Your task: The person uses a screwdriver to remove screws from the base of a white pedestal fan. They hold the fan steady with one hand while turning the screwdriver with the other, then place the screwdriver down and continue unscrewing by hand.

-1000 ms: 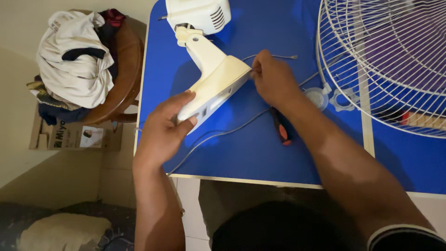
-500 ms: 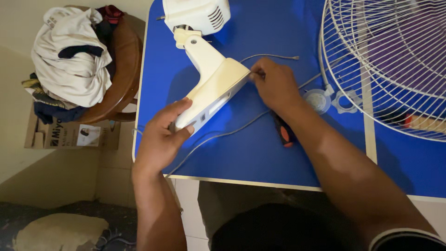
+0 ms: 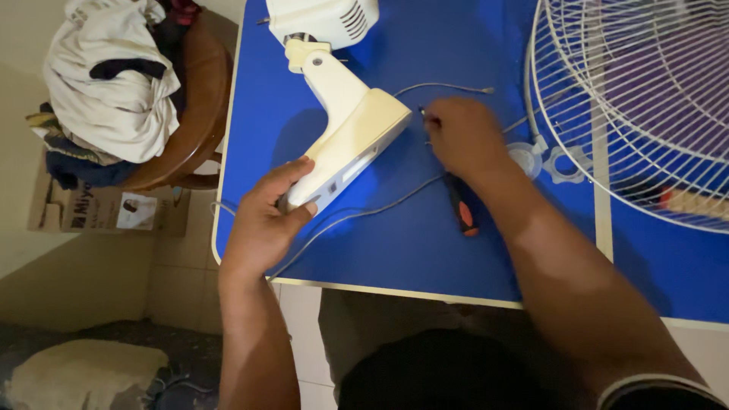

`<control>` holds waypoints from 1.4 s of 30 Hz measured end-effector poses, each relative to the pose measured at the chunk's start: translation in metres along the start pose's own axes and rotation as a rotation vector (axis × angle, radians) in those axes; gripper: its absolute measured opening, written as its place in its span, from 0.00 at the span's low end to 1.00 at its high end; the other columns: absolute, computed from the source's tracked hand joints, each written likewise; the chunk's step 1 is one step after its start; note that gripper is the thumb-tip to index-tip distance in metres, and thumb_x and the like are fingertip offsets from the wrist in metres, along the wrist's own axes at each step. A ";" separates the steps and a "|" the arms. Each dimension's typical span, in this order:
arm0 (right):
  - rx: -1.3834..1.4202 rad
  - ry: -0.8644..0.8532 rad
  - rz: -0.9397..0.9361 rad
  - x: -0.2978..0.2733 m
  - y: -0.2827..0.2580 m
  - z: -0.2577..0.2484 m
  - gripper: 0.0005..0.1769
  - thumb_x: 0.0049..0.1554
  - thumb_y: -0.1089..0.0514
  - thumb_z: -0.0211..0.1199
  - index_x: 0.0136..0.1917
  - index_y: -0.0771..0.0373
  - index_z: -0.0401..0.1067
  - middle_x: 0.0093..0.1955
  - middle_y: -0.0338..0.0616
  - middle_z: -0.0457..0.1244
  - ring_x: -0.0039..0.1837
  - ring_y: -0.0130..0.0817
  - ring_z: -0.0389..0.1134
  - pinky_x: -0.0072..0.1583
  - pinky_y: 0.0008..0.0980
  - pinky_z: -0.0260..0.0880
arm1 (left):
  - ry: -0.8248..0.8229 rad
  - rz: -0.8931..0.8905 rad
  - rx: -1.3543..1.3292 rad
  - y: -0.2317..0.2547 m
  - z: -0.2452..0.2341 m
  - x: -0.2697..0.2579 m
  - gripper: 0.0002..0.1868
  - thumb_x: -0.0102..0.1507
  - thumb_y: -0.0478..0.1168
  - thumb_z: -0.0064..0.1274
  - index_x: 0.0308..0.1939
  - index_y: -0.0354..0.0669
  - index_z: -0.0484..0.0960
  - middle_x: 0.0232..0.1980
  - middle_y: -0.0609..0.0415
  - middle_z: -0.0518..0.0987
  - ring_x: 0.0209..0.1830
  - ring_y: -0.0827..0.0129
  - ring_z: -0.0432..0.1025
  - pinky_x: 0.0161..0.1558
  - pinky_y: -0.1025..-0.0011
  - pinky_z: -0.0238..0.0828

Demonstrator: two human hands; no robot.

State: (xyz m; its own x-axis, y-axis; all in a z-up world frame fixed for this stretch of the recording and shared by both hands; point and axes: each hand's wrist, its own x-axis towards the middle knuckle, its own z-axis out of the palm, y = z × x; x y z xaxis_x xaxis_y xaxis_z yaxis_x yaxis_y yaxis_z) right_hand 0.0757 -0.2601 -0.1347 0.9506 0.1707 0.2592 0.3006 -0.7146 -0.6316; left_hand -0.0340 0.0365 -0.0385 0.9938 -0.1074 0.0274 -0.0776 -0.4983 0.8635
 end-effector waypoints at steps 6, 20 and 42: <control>-0.165 -0.063 -0.144 -0.006 0.003 0.001 0.08 0.52 0.54 0.67 0.40 0.60 0.80 0.43 0.53 0.67 0.51 0.55 0.68 0.53 0.51 0.68 | 0.016 0.040 0.069 0.009 0.000 -0.002 0.27 0.58 0.28 0.61 0.62 0.42 0.79 0.66 0.49 0.79 0.66 0.65 0.73 0.65 0.71 0.68; 0.096 0.054 -0.107 -0.006 -0.005 0.000 0.05 0.58 0.59 0.65 0.46 0.64 0.76 0.45 0.52 0.69 0.49 0.54 0.70 0.51 0.48 0.69 | 0.067 0.065 0.431 0.040 0.010 0.012 0.22 0.57 0.40 0.67 0.51 0.38 0.77 0.52 0.43 0.79 0.52 0.50 0.76 0.50 0.61 0.72; 0.324 -0.019 0.106 0.003 -0.023 -0.002 0.11 0.56 0.57 0.69 0.49 0.64 0.74 0.43 0.50 0.71 0.46 0.44 0.73 0.50 0.39 0.72 | 0.055 0.076 0.573 0.046 0.018 0.025 0.22 0.55 0.40 0.68 0.45 0.37 0.73 0.48 0.41 0.76 0.47 0.43 0.72 0.46 0.55 0.69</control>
State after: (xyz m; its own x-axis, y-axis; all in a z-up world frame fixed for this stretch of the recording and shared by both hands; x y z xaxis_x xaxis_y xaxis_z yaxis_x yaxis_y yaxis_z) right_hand 0.0715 -0.2446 -0.1174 0.9782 0.1219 0.1683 0.2064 -0.4770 -0.8543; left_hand -0.0139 -0.0040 -0.0072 0.9852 -0.1244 0.1179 -0.1646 -0.8786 0.4482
